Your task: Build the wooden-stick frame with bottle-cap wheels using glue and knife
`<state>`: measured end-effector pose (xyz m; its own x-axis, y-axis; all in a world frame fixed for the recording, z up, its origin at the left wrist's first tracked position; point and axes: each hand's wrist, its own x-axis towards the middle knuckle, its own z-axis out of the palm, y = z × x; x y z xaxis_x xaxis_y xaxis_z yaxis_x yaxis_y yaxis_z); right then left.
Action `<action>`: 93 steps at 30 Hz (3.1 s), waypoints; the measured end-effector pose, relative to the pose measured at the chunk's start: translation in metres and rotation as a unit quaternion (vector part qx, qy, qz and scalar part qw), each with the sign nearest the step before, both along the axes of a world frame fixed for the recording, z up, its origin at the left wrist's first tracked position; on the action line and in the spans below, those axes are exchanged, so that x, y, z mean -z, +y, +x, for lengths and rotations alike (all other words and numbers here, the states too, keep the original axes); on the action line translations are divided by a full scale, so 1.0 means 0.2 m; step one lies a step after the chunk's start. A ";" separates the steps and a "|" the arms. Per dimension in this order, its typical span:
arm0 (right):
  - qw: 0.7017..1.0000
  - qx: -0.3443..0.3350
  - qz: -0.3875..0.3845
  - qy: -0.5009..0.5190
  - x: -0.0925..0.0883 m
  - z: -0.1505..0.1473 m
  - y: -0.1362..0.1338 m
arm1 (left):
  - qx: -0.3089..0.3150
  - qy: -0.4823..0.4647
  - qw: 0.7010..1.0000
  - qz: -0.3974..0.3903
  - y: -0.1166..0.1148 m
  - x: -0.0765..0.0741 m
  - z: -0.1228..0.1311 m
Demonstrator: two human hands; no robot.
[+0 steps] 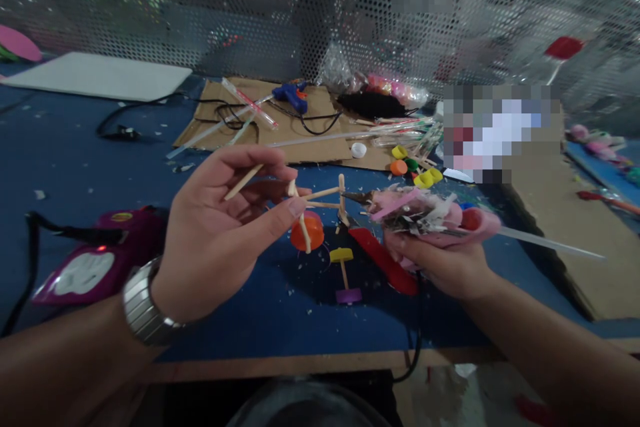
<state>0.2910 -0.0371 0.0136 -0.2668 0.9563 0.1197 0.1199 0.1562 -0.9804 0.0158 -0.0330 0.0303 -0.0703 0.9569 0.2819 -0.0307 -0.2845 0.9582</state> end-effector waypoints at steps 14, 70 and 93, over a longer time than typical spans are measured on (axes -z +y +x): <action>0.999 -0.031 -0.019 0.021 0.01 0.02 0.00 | 0.026 -0.017 1.000 -0.005 0.01 0.01 0.00; 0.966 -0.246 -0.002 0.074 0.02 0.06 0.03 | 0.182 -0.129 0.973 -0.064 0.00 0.03 0.01; 0.972 -0.227 0.019 0.050 0.01 0.04 0.02 | 0.157 -0.142 0.970 -0.116 -0.02 0.02 0.03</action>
<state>0.2999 -0.0323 0.0110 -0.6461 0.7367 0.1993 -0.0649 0.2071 -0.9762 0.0212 -0.0366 0.0270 0.1921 0.9790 0.0680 -0.3526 0.0042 0.9358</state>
